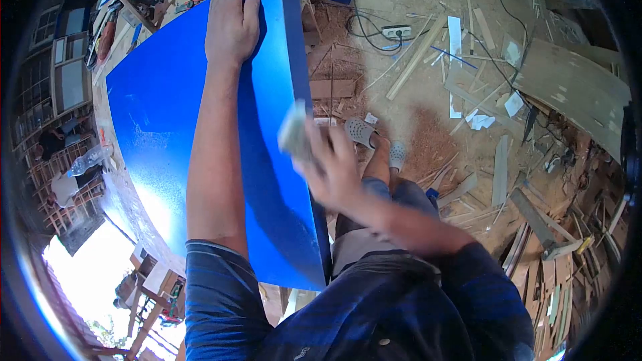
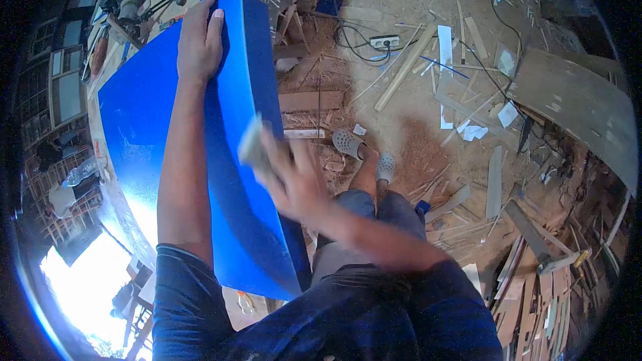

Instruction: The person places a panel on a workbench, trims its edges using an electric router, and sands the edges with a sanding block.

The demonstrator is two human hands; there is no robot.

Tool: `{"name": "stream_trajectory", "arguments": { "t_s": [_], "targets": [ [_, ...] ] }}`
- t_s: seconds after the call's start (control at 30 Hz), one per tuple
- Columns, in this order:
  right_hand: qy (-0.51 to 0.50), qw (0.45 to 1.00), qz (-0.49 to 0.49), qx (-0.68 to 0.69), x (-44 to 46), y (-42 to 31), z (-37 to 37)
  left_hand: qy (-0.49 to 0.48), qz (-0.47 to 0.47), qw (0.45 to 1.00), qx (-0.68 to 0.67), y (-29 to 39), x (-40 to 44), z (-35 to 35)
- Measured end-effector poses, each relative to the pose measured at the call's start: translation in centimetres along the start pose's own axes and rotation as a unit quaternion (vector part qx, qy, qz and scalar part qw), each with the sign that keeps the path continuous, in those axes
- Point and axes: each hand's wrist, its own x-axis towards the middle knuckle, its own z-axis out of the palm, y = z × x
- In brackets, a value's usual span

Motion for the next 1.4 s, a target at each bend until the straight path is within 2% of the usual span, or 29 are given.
{"name": "stream_trajectory", "arguments": {
  "t_s": [0.07,0.13,0.2,0.23,0.3,0.33,0.37,0.4,0.5,0.53,0.63,0.73,0.8,0.9,0.93,0.97,1.07,1.1,1.17,1.27,1.33,1.4],
  "targets": [
    [0.036,0.999,0.035,-0.002,10.4,1.5,0.6,-0.005,0.0,1.0,0.01,-0.6,-0.1,0.0],
    [0.093,0.995,-0.019,0.014,18.2,4.6,1.9,-0.012,-0.002,1.0,0.012,-1.3,0.0,0.2],
    [0.085,0.996,-0.011,0.008,17.2,4.3,1.9,-0.022,-0.009,1.0,0.009,-1.8,-0.1,0.2],
    [0.08,0.997,-0.009,0.003,16.7,4.3,1.6,-0.039,-0.041,0.998,-0.01,-1.5,-0.1,-0.1],
    [0.035,0.999,-0.016,-0.028,8.1,1.8,0.5,-0.025,-0.021,0.999,0.004,-1.4,0.0,0.1],
    [-0.022,0.999,0.024,0.007,2.4,0.4,0.0,-0.017,-0.012,1.0,0.013,-1.5,0.1,0.1],
    [-0.017,1.0,-0.014,-0.002,-2.6,-1.0,-0.8,-0.014,-0.009,1.0,0.011,-1.5,0.0,0.1],
    [-0.068,0.997,-0.006,0.02,-7.6,-1.7,-1.2,-0.014,-0.005,1.0,0.009,-1.4,0.0,0.0],
    [-0.05,0.998,-0.013,0.021,-8.4,-1.6,-1.0,-0.032,-0.022,0.999,0.009,-1.1,0.0,-0.1],
    [-0.039,0.999,-0.017,0.011,-5.7,-1.2,-0.9,-0.039,-0.032,0.999,0.009,-1.0,0.0,-0.1],
    [0.013,0.999,-0.027,-0.018,7.5,1.2,-0.5,0.006,0.016,0.999,0.038,-0.4,-1.3,-0.2],
    [0.046,0.997,-0.055,-0.043,11.9,3.0,0.0,0.021,0.064,0.997,0.034,-2.4,-3.5,0.2],
    [0.026,0.996,-0.056,-0.068,9.8,2.1,-0.5,-0.02,0.033,0.999,0.012,0.4,-7.7,-1.8],
    [-0.044,0.997,-0.044,-0.048,-3.0,-1.4,-1.9,-0.072,-0.022,0.996,0.04,5.8,-15.9,-6.0],
    [-0.051,0.991,-0.095,-0.075,-8.2,-1.9,-1.9,-0.09,-0.048,0.993,0.056,7.6,-19.2,-7.4],
    [-0.078,0.994,-0.072,-0.037,-12.0,-2.6,-2.1,-0.108,-0.073,0.989,0.073,9.4,-22.5,-8.7],
    [-0.08,0.992,-0.094,-0.036,-10.5,-2.0,-2.3,-0.163,-0.146,0.973,0.073,15.1,-33.3,-12.0],
    [-0.063,0.991,-0.106,-0.048,-7.4,-1.4,-2.2,-0.17,-0.154,0.97,0.083,16.7,-37.1,-12.6],
    [-0.027,0.997,-0.056,-0.038,0.7,-0.5,-1.4,-0.174,-0.173,0.966,0.087,20.1,-42.8,-13.8],
    [0.017,0.991,-0.091,-0.1,11.2,1.8,-0.6,-0.164,-0.192,0.965,0.076,22.0,-43.9,-14.0],
    [0.034,0.99,-0.105,-0.092,13.4,2.1,-0.5,-0.158,-0.202,0.964,0.07,22.2,-43.5,-14.1],
    [0.04,0.986,-0.129,-0.096,11.7,2.6,-0.3,-0.147,-0.205,0.965,0.066,22.2,-43.6,-14.0]
  ]
}}
